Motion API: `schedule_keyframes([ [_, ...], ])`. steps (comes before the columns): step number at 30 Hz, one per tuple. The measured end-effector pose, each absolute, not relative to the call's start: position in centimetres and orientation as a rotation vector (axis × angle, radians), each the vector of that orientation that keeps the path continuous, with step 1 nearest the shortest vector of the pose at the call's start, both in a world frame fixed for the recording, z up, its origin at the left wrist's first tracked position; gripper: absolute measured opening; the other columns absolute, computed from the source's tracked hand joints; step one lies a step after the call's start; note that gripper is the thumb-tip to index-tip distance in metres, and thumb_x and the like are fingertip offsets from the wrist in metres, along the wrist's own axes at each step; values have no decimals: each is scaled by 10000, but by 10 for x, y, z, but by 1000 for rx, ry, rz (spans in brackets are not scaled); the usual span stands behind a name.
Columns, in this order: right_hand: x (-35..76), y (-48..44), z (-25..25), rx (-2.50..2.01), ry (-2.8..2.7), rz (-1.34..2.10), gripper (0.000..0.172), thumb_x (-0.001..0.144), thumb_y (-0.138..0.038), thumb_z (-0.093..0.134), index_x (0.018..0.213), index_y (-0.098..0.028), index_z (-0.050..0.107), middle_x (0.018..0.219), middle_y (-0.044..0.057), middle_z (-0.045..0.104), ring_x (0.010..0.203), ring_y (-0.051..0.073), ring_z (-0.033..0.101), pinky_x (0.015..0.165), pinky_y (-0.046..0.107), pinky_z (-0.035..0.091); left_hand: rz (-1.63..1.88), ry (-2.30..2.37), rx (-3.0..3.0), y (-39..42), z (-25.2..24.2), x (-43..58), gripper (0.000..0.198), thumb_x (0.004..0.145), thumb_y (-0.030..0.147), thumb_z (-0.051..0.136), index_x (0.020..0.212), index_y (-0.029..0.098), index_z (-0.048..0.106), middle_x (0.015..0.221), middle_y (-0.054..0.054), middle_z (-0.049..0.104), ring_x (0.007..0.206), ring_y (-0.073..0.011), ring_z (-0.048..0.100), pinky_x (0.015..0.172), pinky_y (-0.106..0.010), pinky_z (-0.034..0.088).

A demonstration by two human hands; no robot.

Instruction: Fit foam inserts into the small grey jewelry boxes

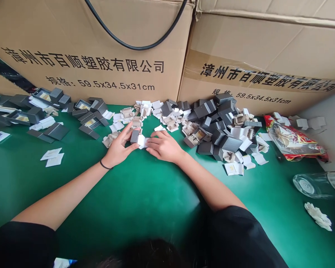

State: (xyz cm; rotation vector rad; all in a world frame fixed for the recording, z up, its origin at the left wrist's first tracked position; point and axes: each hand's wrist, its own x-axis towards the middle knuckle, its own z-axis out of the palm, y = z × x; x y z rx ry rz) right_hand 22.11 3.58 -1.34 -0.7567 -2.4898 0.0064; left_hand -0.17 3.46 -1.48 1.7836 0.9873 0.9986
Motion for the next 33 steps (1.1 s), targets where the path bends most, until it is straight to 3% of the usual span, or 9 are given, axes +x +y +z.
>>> schedule_keyframes([
  [5, 217, 38, -14, -772, -2394, 158, 254, 919, -300, 450, 887, -198, 681, 872, 49, 699, 929, 217, 544, 811, 394, 444, 979, 986, 1776, 35, -15, -2, 840, 794, 408, 630, 1468, 241, 158, 1415, -116, 428, 1302, -275, 405, 1021, -388, 417],
  [8, 215, 40, -13, -861, -2249, 264, 236, 905, -344, 478, 992, -205, 647, 994, 55, 677, 979, 222, 529, 871, 405, 449, 951, 993, 1771, 34, -13, -2, 848, 791, 400, 636, 1469, 234, 155, 1410, -118, 435, 1293, -266, 419, 1017, -371, 420],
  [10, 215, 40, -14, -934, -2206, 325, 323, 864, -407, 540, 1108, -202, 588, 1111, 75, 631, 1030, 242, 505, 897, 429, 442, 940, 991, 1777, 33, -12, -2, 856, 781, 398, 648, 1467, 227, 164, 1398, -119, 449, 1284, -265, 431, 1015, -368, 421],
  [13, 211, 38, -17, -977, -2191, 440, 453, 794, -451, 621, 1158, -196, 534, 1116, 95, 605, 1033, 255, 501, 875, 427, 459, 937, 979, 1784, 32, -10, -1, 859, 770, 405, 659, 1462, 216, 186, 1380, -124, 471, 1278, -269, 437, 1025, -368, 409],
  [18, 201, 34, -22, -956, -2118, 508, 322, 807, -382, 616, 1073, -208, 561, 1007, 70, 622, 979, 225, 523, 855, 388, 469, 936, 960, 1765, 31, -10, -1, 892, 774, 416, 651, 1472, 214, 134, 1398, -130, 447, 1300, -274, 408, 1041, -381, 389],
  [27, 200, 34, -22, -971, -2112, 463, 309, 789, -316, 616, 1065, -188, 570, 972, 83, 621, 905, 222, 511, 774, 365, 477, 890, 990, 1756, 35, -11, -3, 948, 796, 450, 613, 1476, 240, -14, 1428, -110, 411, 1302, -269, 404, 1029, -370, 396],
  [33, 200, 32, -15, -915, -2201, 387, 251, 772, -261, 609, 1006, -171, 602, 957, 71, 637, 878, 223, 464, 806, 373, 452, 849, 956, 1793, 37, -13, -5, 961, 802, 426, 615, 1470, 230, -47, 1434, -114, 401, 1317, -256, 384, 1056, -365, 362],
])
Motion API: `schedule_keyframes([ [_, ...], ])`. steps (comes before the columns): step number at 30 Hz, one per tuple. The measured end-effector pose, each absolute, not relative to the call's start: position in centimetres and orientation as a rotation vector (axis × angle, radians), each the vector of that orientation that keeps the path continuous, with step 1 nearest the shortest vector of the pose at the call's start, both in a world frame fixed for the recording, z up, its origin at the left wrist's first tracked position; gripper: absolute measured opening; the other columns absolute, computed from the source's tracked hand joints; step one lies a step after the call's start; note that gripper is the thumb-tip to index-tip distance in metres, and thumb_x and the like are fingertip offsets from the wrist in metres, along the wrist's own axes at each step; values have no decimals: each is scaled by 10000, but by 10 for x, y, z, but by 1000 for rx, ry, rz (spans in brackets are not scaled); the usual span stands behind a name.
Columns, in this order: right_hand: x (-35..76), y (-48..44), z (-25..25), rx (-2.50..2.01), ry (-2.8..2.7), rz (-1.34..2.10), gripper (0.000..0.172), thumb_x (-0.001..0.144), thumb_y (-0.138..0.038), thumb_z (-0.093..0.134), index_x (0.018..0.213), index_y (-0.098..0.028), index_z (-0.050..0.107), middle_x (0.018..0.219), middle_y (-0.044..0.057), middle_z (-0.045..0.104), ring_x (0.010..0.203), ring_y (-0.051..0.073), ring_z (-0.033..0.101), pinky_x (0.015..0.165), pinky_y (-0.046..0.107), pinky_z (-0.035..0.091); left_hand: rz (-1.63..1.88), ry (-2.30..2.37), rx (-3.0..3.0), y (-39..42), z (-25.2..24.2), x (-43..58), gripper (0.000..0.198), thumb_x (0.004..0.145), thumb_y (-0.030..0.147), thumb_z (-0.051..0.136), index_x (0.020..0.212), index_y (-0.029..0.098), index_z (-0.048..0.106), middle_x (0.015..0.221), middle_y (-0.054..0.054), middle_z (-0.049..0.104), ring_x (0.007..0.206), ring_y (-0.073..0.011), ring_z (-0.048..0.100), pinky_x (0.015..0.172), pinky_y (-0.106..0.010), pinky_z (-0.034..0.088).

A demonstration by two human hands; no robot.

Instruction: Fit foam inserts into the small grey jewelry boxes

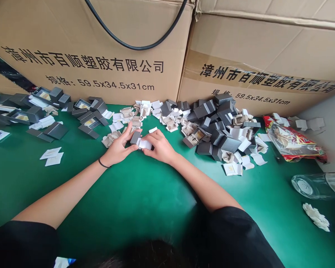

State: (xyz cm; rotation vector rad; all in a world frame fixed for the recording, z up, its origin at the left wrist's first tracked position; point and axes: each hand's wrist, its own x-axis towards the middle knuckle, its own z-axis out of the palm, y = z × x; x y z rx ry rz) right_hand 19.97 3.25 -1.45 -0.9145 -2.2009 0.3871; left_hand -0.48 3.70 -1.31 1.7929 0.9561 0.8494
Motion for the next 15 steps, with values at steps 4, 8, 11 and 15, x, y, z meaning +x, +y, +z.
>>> schedule_keyframes([
  [4, 200, 34, -10, -946, -2356, 299, 234, 794, -275, 582, 1001, -172, 620, 977, 76, 638, 883, 231, 451, 801, 388, 423, 845, 912, 1749, 39, -13, -5, 962, 807, 424, 609, 1465, 234, -66, 1451, -109, 375, 1346, -255, 334, 1073, -362, 341],
  [8, 203, 37, -7, -947, -2482, 169, 245, 827, -315, 551, 1024, -192, 631, 1021, 87, 612, 947, 253, 440, 794, 402, 396, 823, 891, 1700, 40, -12, -5, 966, 803, 419, 617, 1466, 234, -61, 1464, -105, 353, 1360, -257, 306, 1072, -354, 346],
  [11, 204, 38, -5, -904, -2517, 87, 243, 845, -341, 530, 1017, -203, 632, 1054, 90, 595, 1024, 274, 432, 810, 414, 388, 826, 872, 1655, 41, -11, -6, 976, 791, 414, 633, 1469, 220, -41, 1465, -119, 348, 1351, -264, 321, 1066, -356, 356],
  [15, 199, 35, -3, -815, -2525, 121, 185, 851, -319, 503, 934, -205, 624, 1029, 78, 610, 1023, 263, 459, 828, 411, 406, 858, 825, 1549, 42, -13, -9, 1001, 779, 426, 645, 1469, 201, -43, 1415, -149, 418, 1292, -274, 415, 1031, -383, 396],
])
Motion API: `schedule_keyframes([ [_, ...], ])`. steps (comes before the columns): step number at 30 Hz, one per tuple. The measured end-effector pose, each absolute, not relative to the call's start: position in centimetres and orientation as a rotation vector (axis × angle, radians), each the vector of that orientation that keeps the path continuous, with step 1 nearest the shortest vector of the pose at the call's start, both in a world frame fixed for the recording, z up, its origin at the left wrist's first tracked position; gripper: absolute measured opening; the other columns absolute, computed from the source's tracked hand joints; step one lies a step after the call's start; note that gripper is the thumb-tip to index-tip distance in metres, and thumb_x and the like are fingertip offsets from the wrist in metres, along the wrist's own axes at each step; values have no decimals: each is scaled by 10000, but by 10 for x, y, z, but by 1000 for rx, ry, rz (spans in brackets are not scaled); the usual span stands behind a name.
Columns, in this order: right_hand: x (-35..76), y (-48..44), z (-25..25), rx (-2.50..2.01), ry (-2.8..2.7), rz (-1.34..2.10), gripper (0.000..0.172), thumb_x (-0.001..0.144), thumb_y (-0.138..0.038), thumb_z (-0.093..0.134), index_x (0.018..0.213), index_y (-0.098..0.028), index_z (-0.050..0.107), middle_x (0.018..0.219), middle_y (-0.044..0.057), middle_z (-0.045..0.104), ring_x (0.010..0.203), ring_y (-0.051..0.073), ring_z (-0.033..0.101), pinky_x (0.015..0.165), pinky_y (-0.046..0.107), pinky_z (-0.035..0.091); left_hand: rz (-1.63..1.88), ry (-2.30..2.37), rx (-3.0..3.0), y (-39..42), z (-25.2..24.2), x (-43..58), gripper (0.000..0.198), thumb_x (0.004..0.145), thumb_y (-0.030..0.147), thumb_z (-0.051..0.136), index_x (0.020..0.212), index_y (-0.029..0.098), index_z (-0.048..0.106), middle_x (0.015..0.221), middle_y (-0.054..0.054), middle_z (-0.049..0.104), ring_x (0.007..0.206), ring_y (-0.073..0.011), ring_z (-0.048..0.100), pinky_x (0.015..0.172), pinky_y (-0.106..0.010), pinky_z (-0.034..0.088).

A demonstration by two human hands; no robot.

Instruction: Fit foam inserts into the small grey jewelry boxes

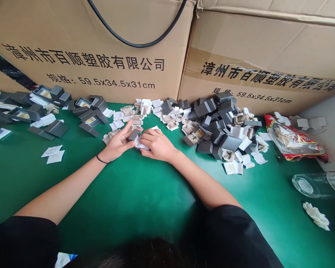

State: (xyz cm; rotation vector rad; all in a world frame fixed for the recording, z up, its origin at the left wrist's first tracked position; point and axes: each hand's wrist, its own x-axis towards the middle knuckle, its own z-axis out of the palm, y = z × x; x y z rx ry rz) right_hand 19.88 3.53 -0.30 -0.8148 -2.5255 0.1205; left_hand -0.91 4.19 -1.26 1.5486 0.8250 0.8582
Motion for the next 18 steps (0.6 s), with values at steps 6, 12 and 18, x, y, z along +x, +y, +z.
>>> schedule_keyframes([
  [6, 186, 29, -7, -758, -2374, 372, 144, 842, -271, 481, 926, -219, 586, 918, 47, 616, 872, 212, 490, 836, 362, 440, 957, 777, 1450, 38, -14, -6, 937, 796, 493, 596, 1476, 197, 23, 1291, -134, 557, 1216, -268, 500, 1019, -400, 404],
  [12, 181, 25, -1, -737, -2230, 518, 91, 848, -253, 490, 883, -208, 561, 901, 38, 616, 889, 198, 485, 865, 357, 420, 1042, 825, 1448, 29, -13, 4, 793, 854, 487, 506, 1477, 248, 76, 1329, -93, 524, 1217, -275, 491, 1015, -411, 405],
  [18, 176, 19, -5, -812, -2181, 564, 131, 886, -290, 464, 884, -205, 564, 862, 42, 607, 847, 190, 492, 828, 354, 424, 1029, 945, 1496, 29, -18, 5, 687, 893, 503, 408, 1472, 288, 107, 1352, -50, 505, 1261, -272, 449, 1029, -411, 404],
])
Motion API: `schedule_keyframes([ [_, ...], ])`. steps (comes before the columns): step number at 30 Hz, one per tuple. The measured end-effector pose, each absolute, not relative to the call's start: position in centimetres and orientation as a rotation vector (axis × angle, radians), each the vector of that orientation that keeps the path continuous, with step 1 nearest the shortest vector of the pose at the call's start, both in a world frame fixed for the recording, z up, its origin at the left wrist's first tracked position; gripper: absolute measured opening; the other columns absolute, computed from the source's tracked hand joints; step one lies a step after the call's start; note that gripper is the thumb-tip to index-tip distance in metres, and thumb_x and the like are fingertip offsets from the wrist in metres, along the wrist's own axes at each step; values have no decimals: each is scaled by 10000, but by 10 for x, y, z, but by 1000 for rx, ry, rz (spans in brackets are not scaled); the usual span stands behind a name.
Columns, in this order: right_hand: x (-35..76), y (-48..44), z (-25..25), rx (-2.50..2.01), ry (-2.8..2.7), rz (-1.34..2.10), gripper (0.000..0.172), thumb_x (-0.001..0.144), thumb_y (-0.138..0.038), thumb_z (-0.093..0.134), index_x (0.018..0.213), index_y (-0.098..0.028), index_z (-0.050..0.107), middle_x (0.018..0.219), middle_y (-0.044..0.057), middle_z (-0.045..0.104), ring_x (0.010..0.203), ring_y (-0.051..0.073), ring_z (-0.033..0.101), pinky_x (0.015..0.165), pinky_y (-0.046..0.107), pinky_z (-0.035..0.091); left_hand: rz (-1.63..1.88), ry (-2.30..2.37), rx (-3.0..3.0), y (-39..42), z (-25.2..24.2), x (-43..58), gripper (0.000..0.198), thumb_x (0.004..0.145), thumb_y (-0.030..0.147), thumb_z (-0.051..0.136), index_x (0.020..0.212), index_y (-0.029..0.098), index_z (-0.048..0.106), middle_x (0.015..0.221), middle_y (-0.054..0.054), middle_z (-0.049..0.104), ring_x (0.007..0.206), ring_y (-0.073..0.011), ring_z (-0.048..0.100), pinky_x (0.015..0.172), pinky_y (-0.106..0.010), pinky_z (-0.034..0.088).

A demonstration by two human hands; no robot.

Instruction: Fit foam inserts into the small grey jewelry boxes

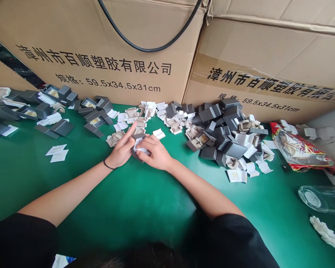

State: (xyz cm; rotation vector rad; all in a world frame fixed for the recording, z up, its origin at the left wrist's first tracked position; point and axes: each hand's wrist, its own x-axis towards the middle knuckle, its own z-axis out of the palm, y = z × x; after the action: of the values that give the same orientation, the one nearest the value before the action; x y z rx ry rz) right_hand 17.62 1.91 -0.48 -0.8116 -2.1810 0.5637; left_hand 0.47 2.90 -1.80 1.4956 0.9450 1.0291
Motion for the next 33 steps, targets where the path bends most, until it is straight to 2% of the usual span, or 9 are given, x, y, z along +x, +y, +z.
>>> schedule_keyframes([
  [4, 174, 15, -15, -866, -2146, 477, 142, 880, -298, 477, 904, -201, 578, 901, 55, 600, 839, 197, 474, 810, 355, 431, 995, 927, 1653, 29, -17, 5, 637, 915, 475, 371, 1471, 268, 142, 1486, -53, 322, 1316, -261, 384, 1076, -385, 355],
  [8, 172, 12, -16, -889, -2147, 427, 127, 862, -294, 496, 903, -199, 570, 870, 54, 602, 833, 203, 463, 786, 351, 441, 969, 874, 1884, 30, -16, 1, 615, 925, 470, 335, 1467, 222, 183, 1494, -80, 296, 1305, -242, 403, 1088, -358, 337],
  [13, 175, 9, -18, -949, -2214, 311, 167, 887, -325, 477, 906, -209, 595, 889, 58, 614, 864, 215, 480, 790, 365, 443, 869, 870, 2235, 35, -13, -13, 506, 938, 404, 332, 1399, 200, 361, 1431, -79, 412, 1313, -223, 393, 1103, -355, 316],
  [18, 182, 9, -23, -897, -2346, 42, 230, 929, -311, 424, 1038, -219, 605, 1049, 73, 632, 961, 232, 507, 805, 386, 440, 813, 1035, 2375, 29, -10, -20, 379, 934, 332, 335, 1169, 227, 612, 1333, -41, 529, 1254, -207, 471, 1060, -327, 382],
  [20, 182, 8, -24, -932, -2331, 32, 240, 923, -349, 440, 1037, -222, 608, 1051, 81, 632, 965, 237, 518, 794, 385, 451, 840, 1125, 2377, 25, -7, -17, 363, 919, 327, 362, 1141, 229, 631, 1287, -40, 566, 1219, -215, 504, 1047, -336, 401],
  [23, 178, 7, -26, -1018, -2265, 116, 241, 902, -394, 473, 999, -226, 616, 1024, 90, 633, 967, 248, 533, 774, 384, 475, 879, 1219, 2378, 18, 0, -9, 346, 899, 315, 390, 1117, 224, 643, 1337, -45, 520, 1218, -229, 501, 1049, -359, 403],
  [29, 178, 9, -26, -962, -2125, 300, 194, 887, -241, 434, 1000, -232, 591, 1083, 80, 615, 1009, 225, 554, 849, 383, 502, 674, 1111, 2548, 24, 32, -5, 228, 838, 289, 478, 954, 208, 657, 1449, -40, 378, 1337, -272, 335, 1111, -426, 297],
  [31, 182, 12, -25, -900, -2106, 337, 170, 867, -228, 451, 982, -230, 576, 1064, 81, 615, 1008, 220, 559, 863, 378, 501, 506, 1011, 2631, 32, 45, -6, 164, 786, 295, 546, 870, 192, 642, 1416, -67, 417, 1327, -302, 335, 1095, -442, 301],
  [33, 185, 15, -25, -848, -2104, 365, 132, 851, -233, 471, 950, -220, 557, 1038, 88, 612, 1001, 216, 562, 865, 371, 499, 290, 901, 2696, 40, 57, -6, 139, 752, 290, 576, 817, 176, 621, 1281, -107, 532, 1205, -298, 466, 1003, -403, 394],
])
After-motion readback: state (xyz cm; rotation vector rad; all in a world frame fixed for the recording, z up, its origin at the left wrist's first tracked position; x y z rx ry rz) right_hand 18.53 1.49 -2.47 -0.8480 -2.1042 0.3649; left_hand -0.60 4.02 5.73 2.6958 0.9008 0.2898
